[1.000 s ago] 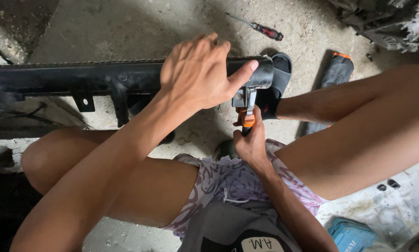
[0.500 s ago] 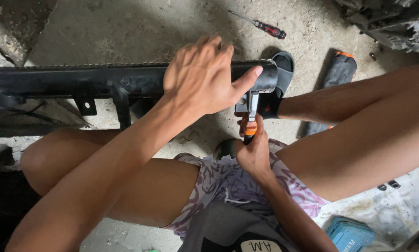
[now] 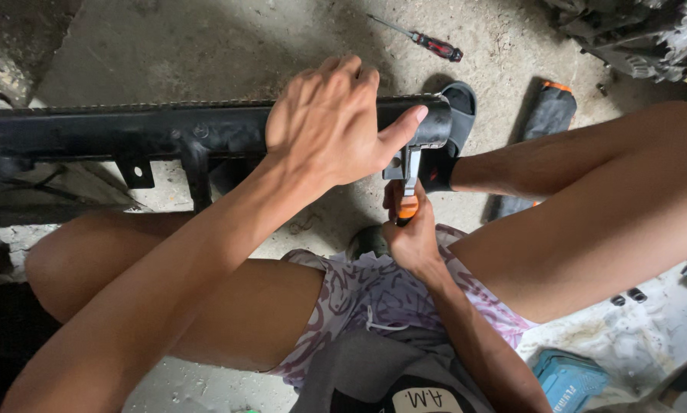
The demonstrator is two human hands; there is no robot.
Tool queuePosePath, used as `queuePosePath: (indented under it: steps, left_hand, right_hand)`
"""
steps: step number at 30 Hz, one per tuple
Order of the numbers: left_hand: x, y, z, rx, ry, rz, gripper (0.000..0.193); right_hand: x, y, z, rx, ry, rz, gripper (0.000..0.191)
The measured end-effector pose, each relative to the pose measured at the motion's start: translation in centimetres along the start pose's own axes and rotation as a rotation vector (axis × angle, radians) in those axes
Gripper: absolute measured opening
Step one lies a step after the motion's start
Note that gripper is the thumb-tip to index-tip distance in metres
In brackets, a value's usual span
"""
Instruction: The person sits on the floor and works on a car radiator, using pliers to pry and adjust a plastic end cap. They repeatedly reposition the radiator and apply force to the cap area.
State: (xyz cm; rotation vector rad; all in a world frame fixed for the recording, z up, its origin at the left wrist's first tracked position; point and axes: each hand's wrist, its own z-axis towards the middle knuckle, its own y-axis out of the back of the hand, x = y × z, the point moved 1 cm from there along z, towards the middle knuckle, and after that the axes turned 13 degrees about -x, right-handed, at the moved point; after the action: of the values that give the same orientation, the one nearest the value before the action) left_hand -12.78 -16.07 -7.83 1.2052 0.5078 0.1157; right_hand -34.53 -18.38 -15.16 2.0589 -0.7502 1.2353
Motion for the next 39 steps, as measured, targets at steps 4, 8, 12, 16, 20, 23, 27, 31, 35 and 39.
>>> queuePosePath:
  steps: [4, 8, 12, 16, 20, 23, 27, 31, 35, 39]
  left_hand:
    - [-0.4, 0.3, 0.1, 0.039, 0.017, -0.029, 0.088]
    - [-0.4, 0.3, 0.2, 0.238, 0.098, -0.071, 0.091]
    - [-0.2, 0.2, 0.3, 0.028, -0.005, -0.052, 0.088]
    - [-0.1, -0.5, 0.2, 0.036, 0.02, -0.021, 0.089]
    - [0.2, -1.0, 0.1, 0.055, 0.013, -0.033, 0.089]
    - [0.2, -1.1, 0.1, 0.023, 0.002, -0.012, 0.09]
    - [0.3, -1.0, 0.0, 0.035, 0.019, -0.024, 0.089]
    - [0.3, -0.6, -0.2, 0.024, 0.031, -0.043, 0.087]
    - [0.0, 0.2, -0.4, -0.006, 0.022, -0.091, 0.083]
    - [-0.1, 1.7, 0.2, 0.149, 0.016, -0.174, 0.082]
  right_hand:
    - [1.0, 0.1, -0.9, 0.008, -0.008, 0.036, 0.034]
    - [1.6, 0.7, -2.0, 0.025, -0.293, 0.027, 0.035]
    - [1.2, 0.7, -2.1, 0.061, -0.221, 0.154, 0.042]
    - [0.0, 0.4, -1.4, 0.116, -0.093, 0.197, 0.055]
    - [-0.6, 0.6, -1.4, 0.077, -0.094, 0.097, 0.059]
    - [-0.4, 0.7, -1.6, 0.074, -0.061, 0.087, 0.058]
    - [0.2, 0.7, -1.5, 0.059, -0.086, 0.034, 0.061]
    - [0.8, 1.0, -1.0, 0.051, 0.063, -0.066, 0.063]
    - [0.1, 1.3, -0.8, 0.048, -0.077, -0.11, 0.06]
    - [-1.6, 1.7, -0.6, 0.051, -0.053, 0.002, 0.056]
